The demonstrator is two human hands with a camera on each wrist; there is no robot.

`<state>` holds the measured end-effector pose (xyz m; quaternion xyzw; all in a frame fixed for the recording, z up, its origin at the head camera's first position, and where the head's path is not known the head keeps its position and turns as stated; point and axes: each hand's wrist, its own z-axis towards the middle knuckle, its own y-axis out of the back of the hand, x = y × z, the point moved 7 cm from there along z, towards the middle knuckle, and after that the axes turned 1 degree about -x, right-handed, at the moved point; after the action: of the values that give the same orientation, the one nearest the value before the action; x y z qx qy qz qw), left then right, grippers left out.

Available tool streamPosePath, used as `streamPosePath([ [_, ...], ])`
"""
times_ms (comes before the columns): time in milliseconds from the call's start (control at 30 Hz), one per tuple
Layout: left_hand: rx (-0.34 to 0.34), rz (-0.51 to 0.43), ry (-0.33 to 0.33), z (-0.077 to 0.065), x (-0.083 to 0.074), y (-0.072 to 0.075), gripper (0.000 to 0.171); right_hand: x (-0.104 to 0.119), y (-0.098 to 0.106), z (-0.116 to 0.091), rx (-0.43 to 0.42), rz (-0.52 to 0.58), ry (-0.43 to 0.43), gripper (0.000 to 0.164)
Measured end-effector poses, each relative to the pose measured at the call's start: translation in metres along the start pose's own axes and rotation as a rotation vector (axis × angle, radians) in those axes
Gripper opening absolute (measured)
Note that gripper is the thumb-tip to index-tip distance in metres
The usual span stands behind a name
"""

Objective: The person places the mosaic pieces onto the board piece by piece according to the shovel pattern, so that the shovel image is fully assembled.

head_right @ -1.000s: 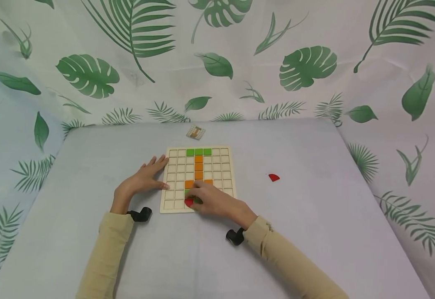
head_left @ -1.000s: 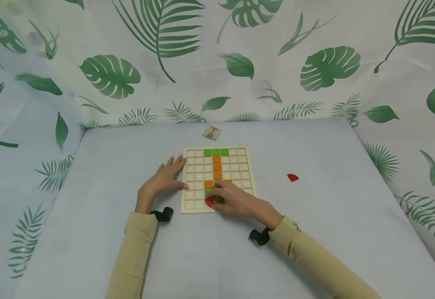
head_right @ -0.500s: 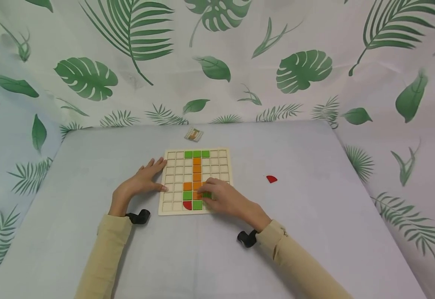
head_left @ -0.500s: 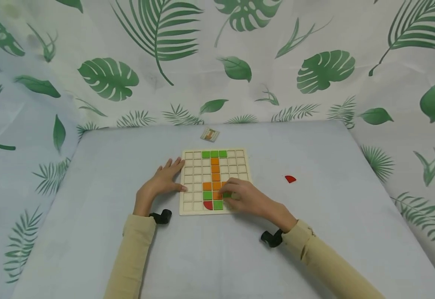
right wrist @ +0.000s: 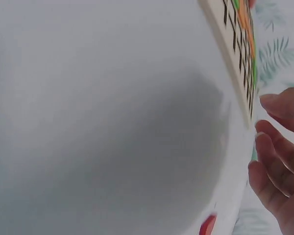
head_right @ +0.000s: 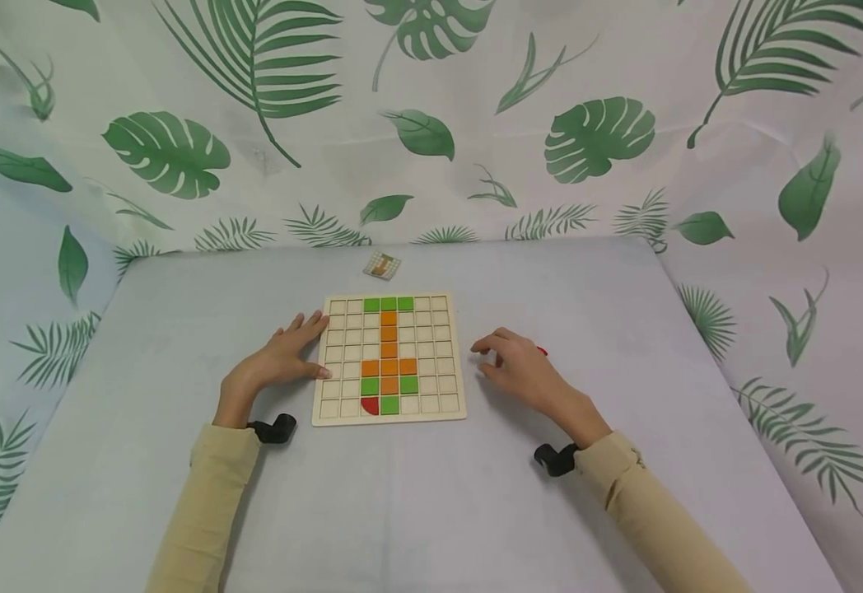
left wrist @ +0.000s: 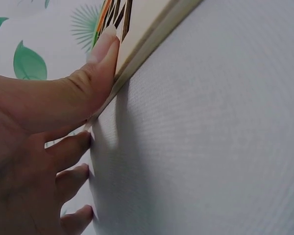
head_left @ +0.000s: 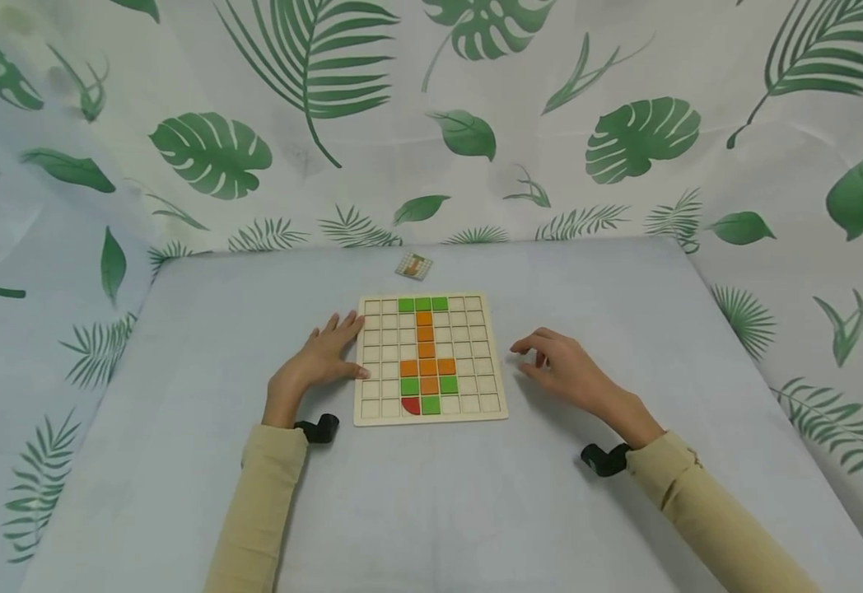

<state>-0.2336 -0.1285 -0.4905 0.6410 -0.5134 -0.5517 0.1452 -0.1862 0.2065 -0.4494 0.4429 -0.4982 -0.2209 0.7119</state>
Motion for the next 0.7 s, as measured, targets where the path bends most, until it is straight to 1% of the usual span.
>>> streamPosePath([
  [67,0.000,0.001,0.002,0.000,0.000,0.000,0.099,-0.007,0.006,-0.003,-0.022,-0.021,-0.012,0.025],
  [267,0.001,0.005,-0.004,0.000,-0.002,0.000,0.098,-0.027,0.019,-0.013,-0.056,-0.079,-0.110,0.027],
  [533,-0.001,-0.003,-0.003,-0.001,-0.002,0.000,0.099,-0.043,0.023,-0.022,-0.049,-0.112,-0.208,0.030],
  [600,-0.002,-0.003,-0.004,-0.001,-0.002,0.000,0.098,-0.047,0.024,-0.022,-0.045,-0.115,-0.220,0.032],
  [700,-0.006,-0.003,-0.002,-0.002,-0.002,0.001,0.098,-0.049,0.024,-0.021,-0.044,-0.109,-0.204,0.031],
])
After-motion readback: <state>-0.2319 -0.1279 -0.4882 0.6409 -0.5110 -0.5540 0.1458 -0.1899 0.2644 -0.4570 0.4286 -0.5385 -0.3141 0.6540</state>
